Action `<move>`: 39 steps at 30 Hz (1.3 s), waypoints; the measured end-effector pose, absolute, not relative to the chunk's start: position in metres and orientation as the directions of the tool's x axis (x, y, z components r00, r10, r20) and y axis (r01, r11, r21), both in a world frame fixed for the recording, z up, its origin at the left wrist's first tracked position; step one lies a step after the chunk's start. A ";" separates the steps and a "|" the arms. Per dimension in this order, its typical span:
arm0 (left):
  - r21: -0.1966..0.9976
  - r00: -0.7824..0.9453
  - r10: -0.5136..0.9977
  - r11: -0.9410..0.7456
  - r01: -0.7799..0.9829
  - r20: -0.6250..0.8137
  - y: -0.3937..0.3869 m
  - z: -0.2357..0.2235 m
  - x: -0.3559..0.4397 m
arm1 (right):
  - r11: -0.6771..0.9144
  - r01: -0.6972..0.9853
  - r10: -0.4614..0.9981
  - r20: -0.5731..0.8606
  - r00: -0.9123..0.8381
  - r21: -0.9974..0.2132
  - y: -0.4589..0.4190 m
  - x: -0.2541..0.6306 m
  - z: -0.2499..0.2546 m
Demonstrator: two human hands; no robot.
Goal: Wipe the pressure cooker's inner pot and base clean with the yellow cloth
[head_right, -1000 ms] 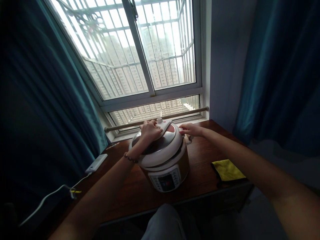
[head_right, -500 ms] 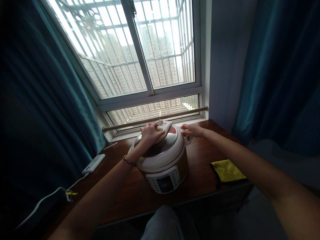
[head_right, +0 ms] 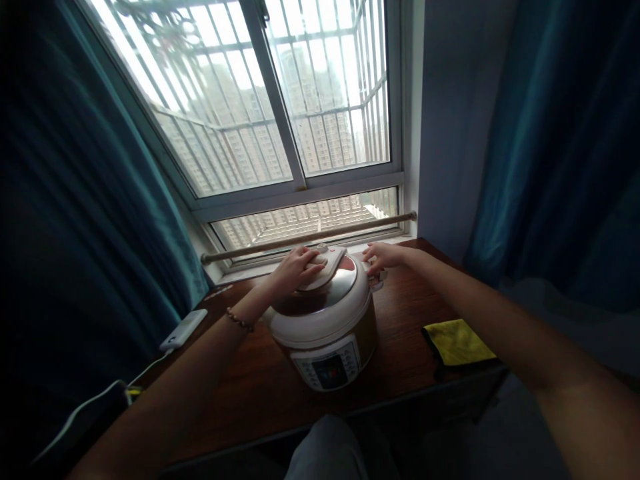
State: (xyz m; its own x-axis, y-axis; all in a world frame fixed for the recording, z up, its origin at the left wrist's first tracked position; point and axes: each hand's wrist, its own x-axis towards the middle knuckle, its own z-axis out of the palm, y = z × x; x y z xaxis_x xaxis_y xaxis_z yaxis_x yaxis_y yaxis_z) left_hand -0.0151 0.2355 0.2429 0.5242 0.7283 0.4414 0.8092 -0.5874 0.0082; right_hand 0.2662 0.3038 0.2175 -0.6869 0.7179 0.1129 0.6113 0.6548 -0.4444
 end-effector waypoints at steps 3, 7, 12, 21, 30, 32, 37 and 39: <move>-0.022 0.512 0.711 -0.574 0.818 0.481 0.235 0.239 -0.016 | 0.654 0.673 0.719 0.007 -0.695 -0.345 0.313 0.266 0.219; -0.049 0.466 0.713 -0.521 0.852 0.524 0.232 0.235 -0.010 | 0.663 0.712 0.734 0.013 -0.679 -0.234 0.322 0.267 0.218; -0.102 0.392 0.739 -0.406 0.908 0.548 0.229 0.233 -0.001 | 0.623 0.752 0.782 0.120 -0.612 -0.216 0.326 0.268 0.209; -0.089 0.202 0.803 -0.184 0.979 0.561 0.219 0.233 0.014 | 0.353 0.725 0.932 0.287 -0.220 -0.591 0.330 0.256 0.188; -0.019 0.182 0.816 -0.205 0.979 0.548 0.219 0.233 0.015 | 0.053 0.358 0.997 0.069 0.031 -0.932 0.327 0.254 0.144; 0.005 0.258 0.797 -0.311 0.950 0.547 0.222 0.234 0.005 | 0.030 0.259 0.999 0.035 0.015 -0.965 0.319 0.251 0.140; 0.378 0.117 0.816 -0.383 0.843 0.567 0.236 0.230 -0.057 | -0.001 0.097 1.000 -0.003 -0.017 -0.995 0.303 0.240 0.140; 0.480 -0.031 0.847 -0.270 0.835 0.531 0.241 0.218 -0.089 | -0.002 0.075 1.000 -0.004 -0.015 -0.997 0.300 0.235 0.140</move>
